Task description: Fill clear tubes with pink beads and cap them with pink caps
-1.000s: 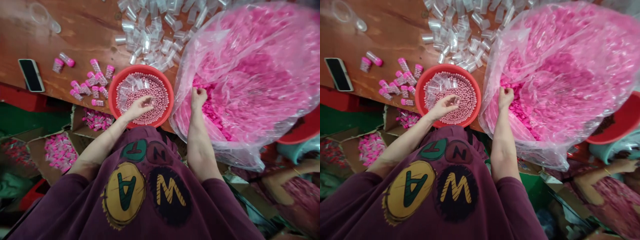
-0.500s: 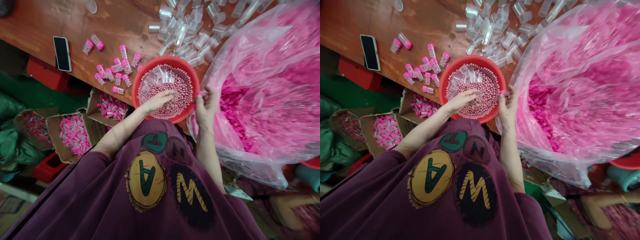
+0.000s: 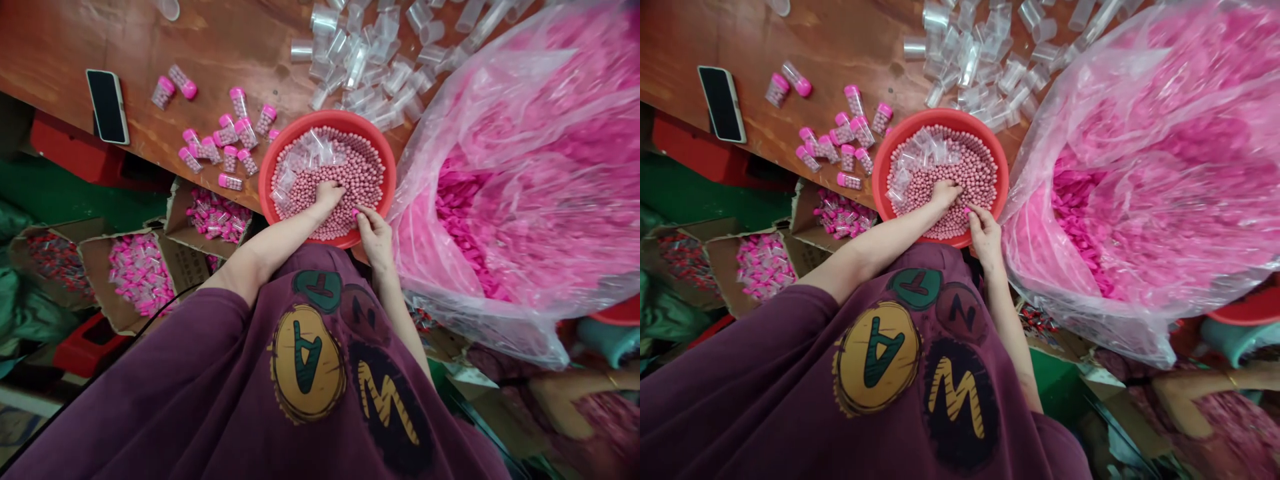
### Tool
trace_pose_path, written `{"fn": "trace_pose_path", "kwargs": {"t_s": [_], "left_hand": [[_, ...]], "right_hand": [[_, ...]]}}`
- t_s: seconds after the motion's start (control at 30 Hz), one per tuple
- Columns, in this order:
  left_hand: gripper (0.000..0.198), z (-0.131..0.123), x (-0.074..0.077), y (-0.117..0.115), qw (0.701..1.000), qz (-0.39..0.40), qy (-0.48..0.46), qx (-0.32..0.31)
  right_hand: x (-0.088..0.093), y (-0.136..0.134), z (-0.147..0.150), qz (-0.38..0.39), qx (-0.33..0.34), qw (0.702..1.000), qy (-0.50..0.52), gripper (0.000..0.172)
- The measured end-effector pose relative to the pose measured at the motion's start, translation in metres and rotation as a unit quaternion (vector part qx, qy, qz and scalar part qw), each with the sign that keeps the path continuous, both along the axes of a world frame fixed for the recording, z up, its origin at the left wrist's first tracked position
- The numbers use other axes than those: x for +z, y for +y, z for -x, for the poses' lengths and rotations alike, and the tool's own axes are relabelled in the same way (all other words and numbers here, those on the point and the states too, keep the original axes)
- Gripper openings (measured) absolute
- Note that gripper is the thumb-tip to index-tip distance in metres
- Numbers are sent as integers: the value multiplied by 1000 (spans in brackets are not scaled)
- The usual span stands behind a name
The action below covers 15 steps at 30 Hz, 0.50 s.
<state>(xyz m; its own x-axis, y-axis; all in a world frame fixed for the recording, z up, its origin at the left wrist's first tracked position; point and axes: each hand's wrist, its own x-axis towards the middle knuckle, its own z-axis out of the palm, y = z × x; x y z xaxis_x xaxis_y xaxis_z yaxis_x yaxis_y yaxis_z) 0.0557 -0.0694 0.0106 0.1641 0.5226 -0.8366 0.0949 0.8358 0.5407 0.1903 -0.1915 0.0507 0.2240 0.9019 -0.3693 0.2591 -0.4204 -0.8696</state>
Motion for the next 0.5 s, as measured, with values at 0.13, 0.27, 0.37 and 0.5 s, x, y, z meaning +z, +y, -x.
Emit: {"fn": "trace_pose_path", "kwargs": {"t_s": [0.13,0.27,0.37,0.5], "left_hand": [[31,16,15,-2,997,17,-50,52],[18,57,35,-15,977,36,-179,105],[26,81,47,-22,970,21,-213,113],[40,97,55,-22,969,-11,-232,80]], "right_hand": [[-2,2,-3,1,-25,999,22,62],[-1,13,-8,-12,-13,998,55,69],[6,26,-6,-29,-2,997,75,70],[20,46,1,-71,1,995,70,62]]}}
